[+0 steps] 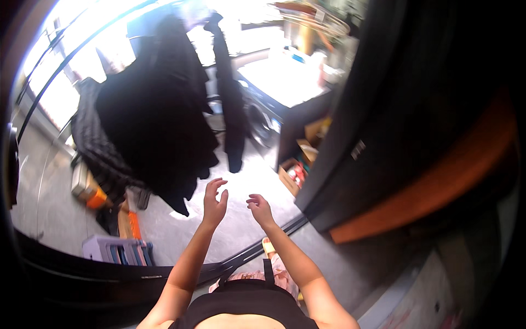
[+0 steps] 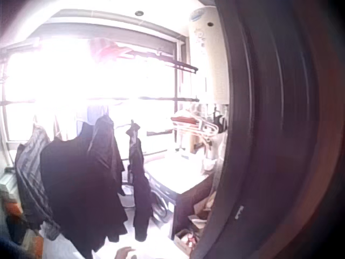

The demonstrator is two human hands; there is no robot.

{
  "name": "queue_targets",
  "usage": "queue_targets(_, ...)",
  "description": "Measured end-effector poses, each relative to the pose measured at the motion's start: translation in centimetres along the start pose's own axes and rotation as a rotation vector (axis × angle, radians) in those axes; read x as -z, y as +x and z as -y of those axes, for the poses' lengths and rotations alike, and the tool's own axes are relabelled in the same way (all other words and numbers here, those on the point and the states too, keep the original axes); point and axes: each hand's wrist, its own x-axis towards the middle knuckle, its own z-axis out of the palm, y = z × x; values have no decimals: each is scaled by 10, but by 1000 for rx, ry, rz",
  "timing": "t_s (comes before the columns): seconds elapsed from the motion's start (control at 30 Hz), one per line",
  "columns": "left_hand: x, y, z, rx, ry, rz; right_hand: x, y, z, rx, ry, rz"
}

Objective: The person picks up various clothing items from a bed, places them on hangers, and hangs them on a drying rack near a window. The person also adjusts the position of the clothes on the rack and closes the window at the end.

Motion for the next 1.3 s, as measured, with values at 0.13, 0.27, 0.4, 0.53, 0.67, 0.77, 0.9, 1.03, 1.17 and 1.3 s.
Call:
queue_targets(0.13, -40, -75, -3, 4, -112, 340, 24, -104, -46, -158, 146, -247)
queue_targets(0.27, -84, -158, -44, -9, -254, 672, 56, -217, -116, -197, 297, -529)
queue_targets(0.4, -127, -237, -89, -89, -343, 999, 97, -322, -175, -196, 351, -868)
queue_targets(0.53, -163, -331, -129, -181, -332, 1259, 124, -442, -214, -261, 521, -1147)
queue_targets(0.67, -170, -409, -182, -343, -368, 1449, 120, -558, -232, -330, 710, -1403)
queue_targets(0.77, -178, -474, -216, -382, -386, 1571, 120, -646, -250, -348, 796, -1549)
queue_targets(0.9, -192, -569, -259, -408, -377, 1742, 124, -765, -307, -389, 911, -1800)
queue_targets(1.03, -191, -665, -293, -471, -252, 1897, 124, -887, -394, -485, 940, -2001)
queue_targets(1.17, -201, -736, -311, -425, -213, 2008, 138, -986, -478, -728, 611, -2312)
queue_targets(1.3, -217, -770, -334, -476, -137, 2009, 163, -1056, -501, -590, 499, -2140)
